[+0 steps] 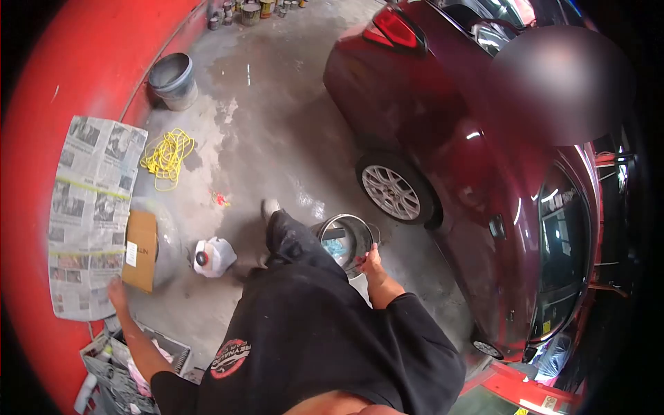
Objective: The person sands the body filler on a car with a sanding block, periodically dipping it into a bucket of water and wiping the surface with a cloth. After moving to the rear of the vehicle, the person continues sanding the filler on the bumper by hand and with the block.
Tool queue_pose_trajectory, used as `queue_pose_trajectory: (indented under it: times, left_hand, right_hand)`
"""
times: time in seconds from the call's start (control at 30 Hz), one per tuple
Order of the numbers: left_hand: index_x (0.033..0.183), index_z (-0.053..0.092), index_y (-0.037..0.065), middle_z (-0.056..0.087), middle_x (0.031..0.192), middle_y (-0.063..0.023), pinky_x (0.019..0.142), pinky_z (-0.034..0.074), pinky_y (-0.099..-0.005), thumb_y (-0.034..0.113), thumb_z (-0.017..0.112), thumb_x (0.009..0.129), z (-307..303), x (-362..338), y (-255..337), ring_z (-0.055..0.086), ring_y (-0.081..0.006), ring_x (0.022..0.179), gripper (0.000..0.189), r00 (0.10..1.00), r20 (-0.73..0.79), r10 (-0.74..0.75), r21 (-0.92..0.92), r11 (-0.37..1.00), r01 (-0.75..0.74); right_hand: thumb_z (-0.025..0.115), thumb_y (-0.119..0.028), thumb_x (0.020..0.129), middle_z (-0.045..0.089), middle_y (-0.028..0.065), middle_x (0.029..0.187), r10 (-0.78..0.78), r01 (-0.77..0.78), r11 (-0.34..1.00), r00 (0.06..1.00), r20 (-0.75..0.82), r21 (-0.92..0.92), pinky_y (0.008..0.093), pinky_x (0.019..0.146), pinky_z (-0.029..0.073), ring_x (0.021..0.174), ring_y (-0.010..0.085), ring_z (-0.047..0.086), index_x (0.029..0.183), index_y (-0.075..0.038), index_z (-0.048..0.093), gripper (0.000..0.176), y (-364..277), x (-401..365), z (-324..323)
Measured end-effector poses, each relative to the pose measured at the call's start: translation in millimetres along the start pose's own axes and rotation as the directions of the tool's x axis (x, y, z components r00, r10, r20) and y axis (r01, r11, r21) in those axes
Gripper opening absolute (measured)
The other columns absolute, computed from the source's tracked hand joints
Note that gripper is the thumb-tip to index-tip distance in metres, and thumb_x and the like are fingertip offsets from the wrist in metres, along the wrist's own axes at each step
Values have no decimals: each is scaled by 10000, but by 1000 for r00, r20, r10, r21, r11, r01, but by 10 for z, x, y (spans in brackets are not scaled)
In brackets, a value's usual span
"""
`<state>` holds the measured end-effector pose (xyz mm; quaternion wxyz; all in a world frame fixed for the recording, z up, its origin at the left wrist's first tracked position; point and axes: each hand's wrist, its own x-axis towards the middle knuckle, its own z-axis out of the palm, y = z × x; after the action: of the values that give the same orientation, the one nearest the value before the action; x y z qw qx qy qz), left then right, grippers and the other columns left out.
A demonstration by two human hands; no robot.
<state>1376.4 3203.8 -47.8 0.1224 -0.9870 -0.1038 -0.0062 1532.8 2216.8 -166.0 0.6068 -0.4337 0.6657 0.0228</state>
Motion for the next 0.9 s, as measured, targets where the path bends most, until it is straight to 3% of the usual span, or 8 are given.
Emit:
queue_pose_trajectory:
  times: [0.03,0.1,0.2,0.3,0.37,0.5,0.7,0.9]
  left_hand:
    - [1285,683,-3,742,1113,-150,914,533,-391,246,595,1093,-2,623,-118,688,-261,1000,327,912,-83,-402,-670,700,247]
    - [1357,637,-13,711,1035,-84,846,524,-319,231,592,1098,-435,1766,-210,638,-161,919,358,788,248,-564,-795,346,498]
    - [1388,605,2,663,945,-36,777,498,-278,264,589,1104,-177,2633,-430,585,-107,850,387,894,124,-431,-973,124,195]
    - [1191,692,10,688,921,-34,737,513,-277,350,612,1090,-48,2951,-403,599,-109,802,363,881,403,-248,-759,447,473]
    - [1076,712,54,683,891,-28,651,530,-379,329,615,1067,24,3035,-228,660,-179,786,292,697,673,-249,-680,164,715]
    - [1206,657,187,632,974,-19,637,460,-427,548,667,980,-314,3797,164,660,-220,806,426,292,913,-285,-222,254,941]
    - [1279,644,163,649,995,-16,685,462,-482,537,659,993,-139,5444,19,645,-221,813,472,233,916,-326,-176,196,965]
    - [1203,710,112,653,844,-18,455,400,-303,471,708,999,279,7515,-460,630,-152,653,413,572,771,-281,-513,260,818]
  right_hand:
    - [635,-741,945,364,32,619,0,0,1000,1000,14,26,618,730,477,673,321,573,678,-165,431,667,11,-16,216]
    - [631,-801,907,353,30,622,72,-71,997,997,-27,25,577,677,512,636,294,541,685,-163,429,705,-123,-119,794]
    - [632,-784,919,343,23,619,171,-171,985,985,-22,-9,503,632,535,582,241,478,699,-160,442,688,-326,-534,1606]
    - [643,-763,928,335,8,616,174,-173,984,985,0,34,471,632,558,528,209,407,724,-161,469,659,-397,-596,2301]
    - [668,-719,940,331,-3,617,126,-126,991,992,2,52,490,647,576,517,196,379,737,-160,483,623,-525,-768,2652]
    - [723,-612,961,350,-15,623,28,-37,996,994,109,81,503,675,605,511,174,380,751,-157,505,546,-564,-829,3148]
    - [747,-487,988,397,-20,634,8,-9,999,999,-31,-47,469,668,618,520,161,400,813,-135,575,429,-808,-873,4415]
    - [768,-438,985,478,15,692,20,-20,1000,999,-50,-9,418,580,585,526,179,491,934,-104,626,367,-1272,-1151,5772]
